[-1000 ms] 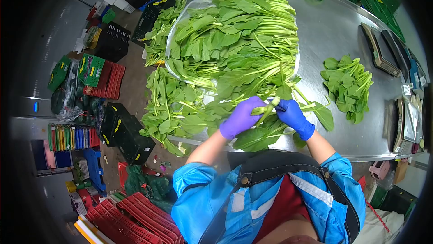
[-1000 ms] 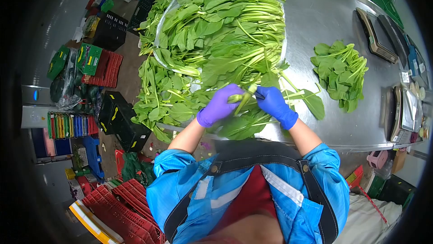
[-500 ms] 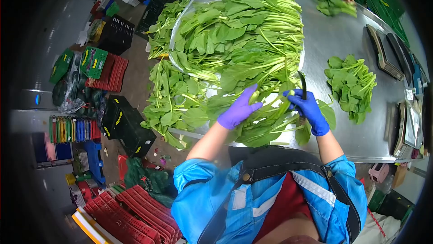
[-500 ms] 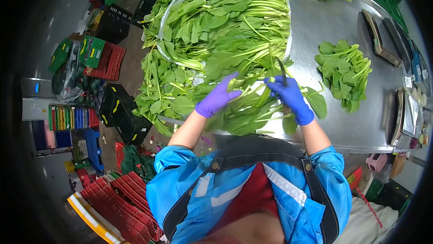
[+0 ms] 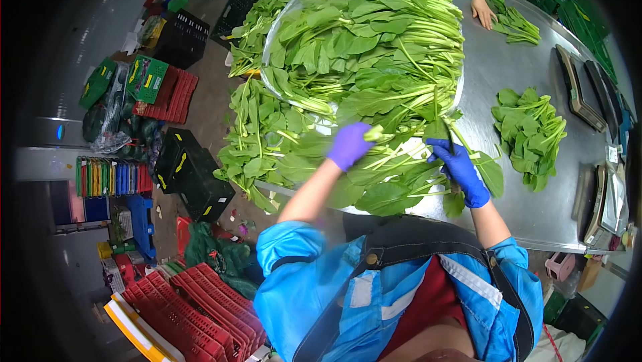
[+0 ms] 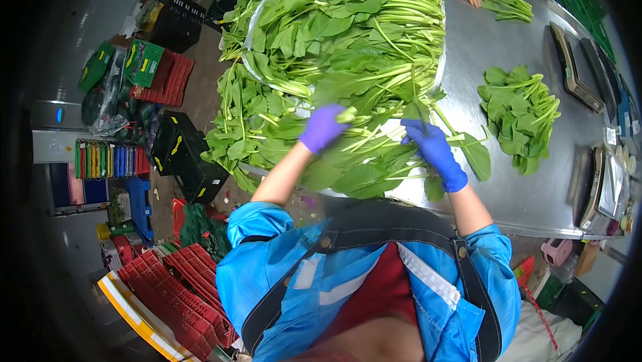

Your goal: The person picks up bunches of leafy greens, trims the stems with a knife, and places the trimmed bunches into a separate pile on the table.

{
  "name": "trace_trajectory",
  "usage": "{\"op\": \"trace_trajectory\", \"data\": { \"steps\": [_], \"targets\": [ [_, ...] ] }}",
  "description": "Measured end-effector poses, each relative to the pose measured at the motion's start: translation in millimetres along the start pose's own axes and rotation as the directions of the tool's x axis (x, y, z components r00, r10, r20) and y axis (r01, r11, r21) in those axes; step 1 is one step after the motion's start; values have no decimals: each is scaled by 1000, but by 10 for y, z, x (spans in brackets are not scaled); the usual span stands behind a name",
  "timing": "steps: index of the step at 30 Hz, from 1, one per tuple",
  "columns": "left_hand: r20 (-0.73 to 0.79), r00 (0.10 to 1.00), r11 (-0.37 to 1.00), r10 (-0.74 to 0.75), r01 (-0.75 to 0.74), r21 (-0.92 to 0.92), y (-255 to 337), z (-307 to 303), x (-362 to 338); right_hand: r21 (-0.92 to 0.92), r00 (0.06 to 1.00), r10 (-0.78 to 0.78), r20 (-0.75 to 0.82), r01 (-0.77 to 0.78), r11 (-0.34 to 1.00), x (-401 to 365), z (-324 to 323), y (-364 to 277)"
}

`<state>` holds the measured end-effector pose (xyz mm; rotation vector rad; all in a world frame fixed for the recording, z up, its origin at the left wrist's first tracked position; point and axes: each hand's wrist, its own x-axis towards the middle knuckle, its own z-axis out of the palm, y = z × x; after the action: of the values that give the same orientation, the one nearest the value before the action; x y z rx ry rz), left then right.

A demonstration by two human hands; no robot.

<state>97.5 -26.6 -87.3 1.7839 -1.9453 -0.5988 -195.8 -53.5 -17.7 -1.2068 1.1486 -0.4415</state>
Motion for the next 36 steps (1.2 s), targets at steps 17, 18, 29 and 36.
{"op": "trace_trajectory", "data": {
  "steps": [17, 18, 29, 36],
  "targets": [
    [36, 977, 962, 212, -215, 171, -64, 354, -130, -112, 991, -102, 84, 112, 987, 127, 160, 395],
    [58, 976, 953, 209, -217, 212, -87, 359, -133, -110, 991, -98, 88, 107, 988, 124, 168, 387],
    [47, 998, 907, -52, 67, -416, 471, -251, -468, -205, 984, -178, -15, 171, 964, 64, -26, 582],
    [411, 905, 604, -114, 392, -694, 1065, -455, -339, -541, 833, -553, -12, 460, 704, 43, 382, 73]
  ]
}}
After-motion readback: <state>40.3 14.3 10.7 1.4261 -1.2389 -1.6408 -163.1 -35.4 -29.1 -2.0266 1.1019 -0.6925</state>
